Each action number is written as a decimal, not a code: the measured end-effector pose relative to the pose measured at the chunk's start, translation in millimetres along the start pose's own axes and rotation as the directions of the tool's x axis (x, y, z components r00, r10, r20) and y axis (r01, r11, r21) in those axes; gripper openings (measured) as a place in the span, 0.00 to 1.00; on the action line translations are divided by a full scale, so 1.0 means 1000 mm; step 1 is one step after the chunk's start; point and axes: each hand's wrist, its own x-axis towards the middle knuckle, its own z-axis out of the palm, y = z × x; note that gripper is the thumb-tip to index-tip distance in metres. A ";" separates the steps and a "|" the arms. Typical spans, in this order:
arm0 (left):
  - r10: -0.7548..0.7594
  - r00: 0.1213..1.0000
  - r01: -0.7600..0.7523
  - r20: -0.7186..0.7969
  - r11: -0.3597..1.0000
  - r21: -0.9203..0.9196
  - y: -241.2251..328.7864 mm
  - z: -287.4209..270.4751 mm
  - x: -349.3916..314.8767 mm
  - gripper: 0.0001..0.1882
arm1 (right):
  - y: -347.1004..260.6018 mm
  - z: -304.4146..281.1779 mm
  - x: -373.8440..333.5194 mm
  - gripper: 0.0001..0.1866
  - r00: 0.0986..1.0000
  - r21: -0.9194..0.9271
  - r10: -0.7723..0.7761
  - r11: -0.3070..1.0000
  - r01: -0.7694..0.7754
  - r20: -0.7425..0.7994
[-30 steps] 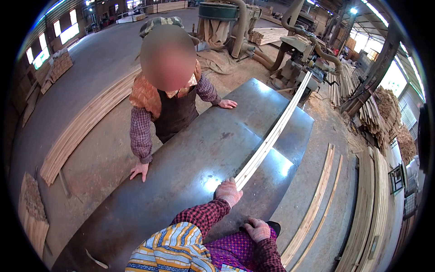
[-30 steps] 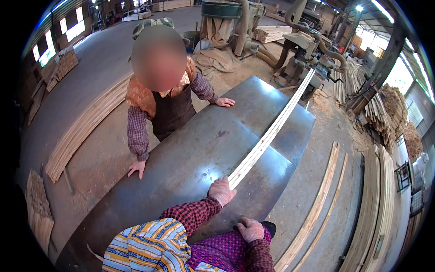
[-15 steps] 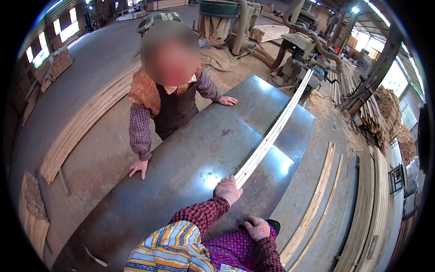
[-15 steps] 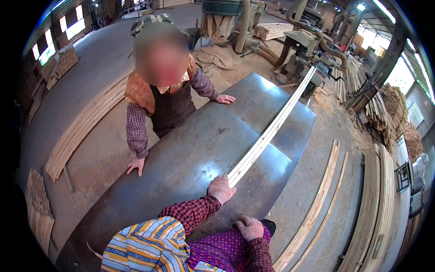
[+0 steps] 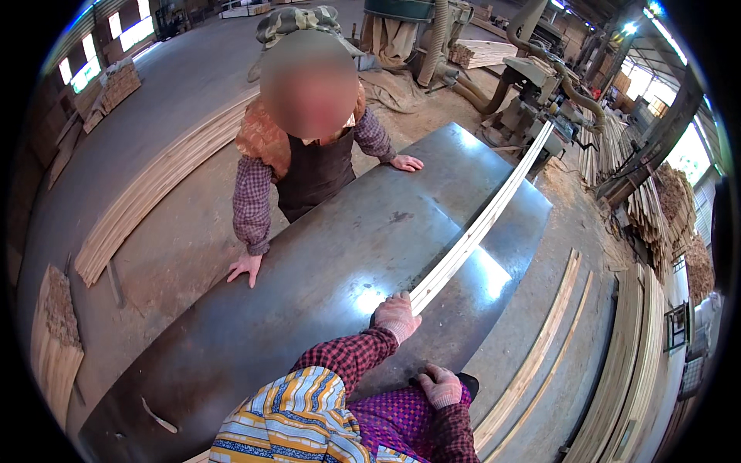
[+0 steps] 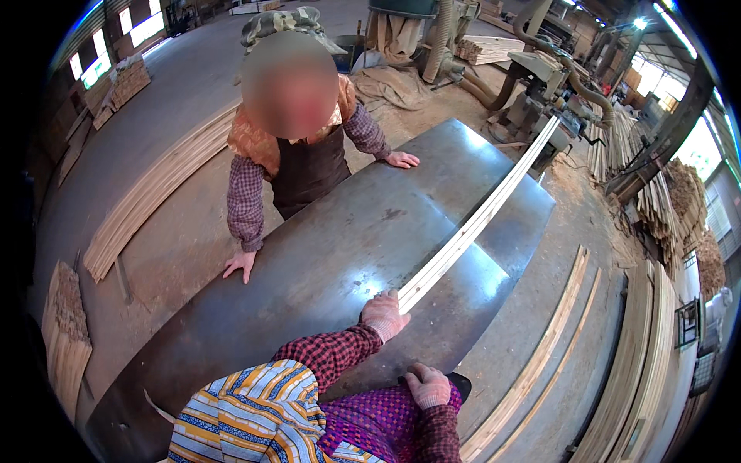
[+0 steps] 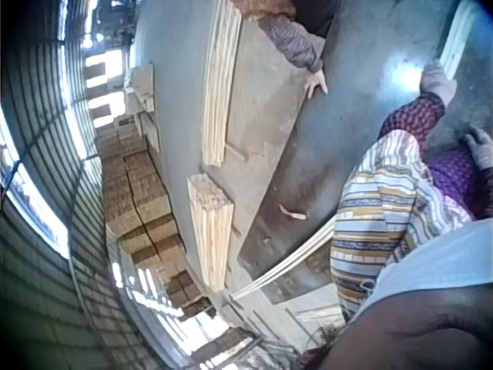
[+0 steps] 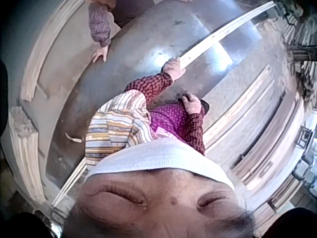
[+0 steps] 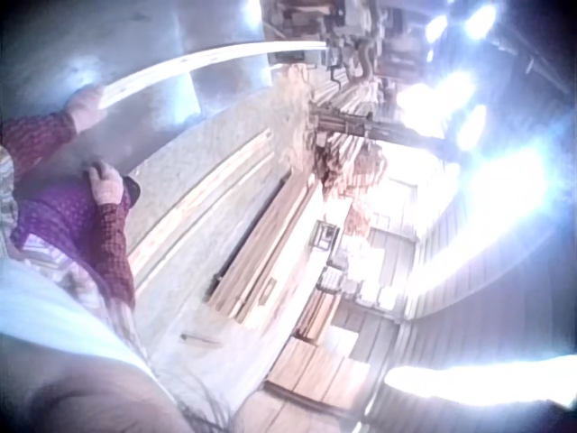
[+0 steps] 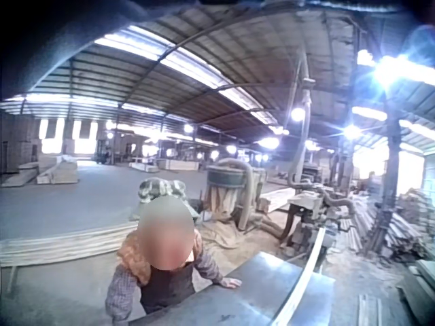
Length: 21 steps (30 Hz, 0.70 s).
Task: The person feeds wood slats into a planning machine and then collects the finished slats from a metal table by hand.
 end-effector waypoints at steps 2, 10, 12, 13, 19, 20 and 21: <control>0.002 1.000 -0.002 0.002 1.000 0.006 0.001 -0.001 0.000 0.35 | 0.006 0.004 0.001 0.22 1.000 -0.015 -0.003 1.000 0.003 -0.018; 0.005 1.000 -0.005 -0.001 1.000 0.007 0.005 -0.002 0.000 0.35 | 0.014 0.006 0.002 0.22 0.999 -0.015 -0.008 1.000 0.007 -0.041; 0.016 1.000 -0.016 -0.003 1.000 0.003 0.003 -0.002 -0.001 0.35 | 0.013 0.006 0.003 0.22 0.999 -0.015 -0.013 1.000 0.013 -0.040; 0.019 1.000 -0.019 -0.005 1.000 0.000 0.002 -0.002 -0.001 0.35 | 0.012 0.005 0.002 0.21 0.999 -0.014 -0.014 1.000 0.014 -0.047; 0.036 0.999 -0.036 0.032 0.999 0.020 0.002 -0.008 -0.003 0.35 | 0.019 0.015 0.004 0.23 0.996 -0.001 -0.036 0.999 0.036 -0.086; 0.022 0.997 -0.022 0.068 1.000 -0.002 0.003 -0.015 -0.007 0.36 | 0.018 0.014 0.002 0.23 0.996 0.009 -0.028 1.000 0.028 -0.083; 0.014 0.997 -0.013 0.072 1.000 -0.007 0.003 -0.016 -0.007 0.36 | 0.018 0.014 0.000 0.23 0.997 0.019 -0.018 1.000 0.019 -0.081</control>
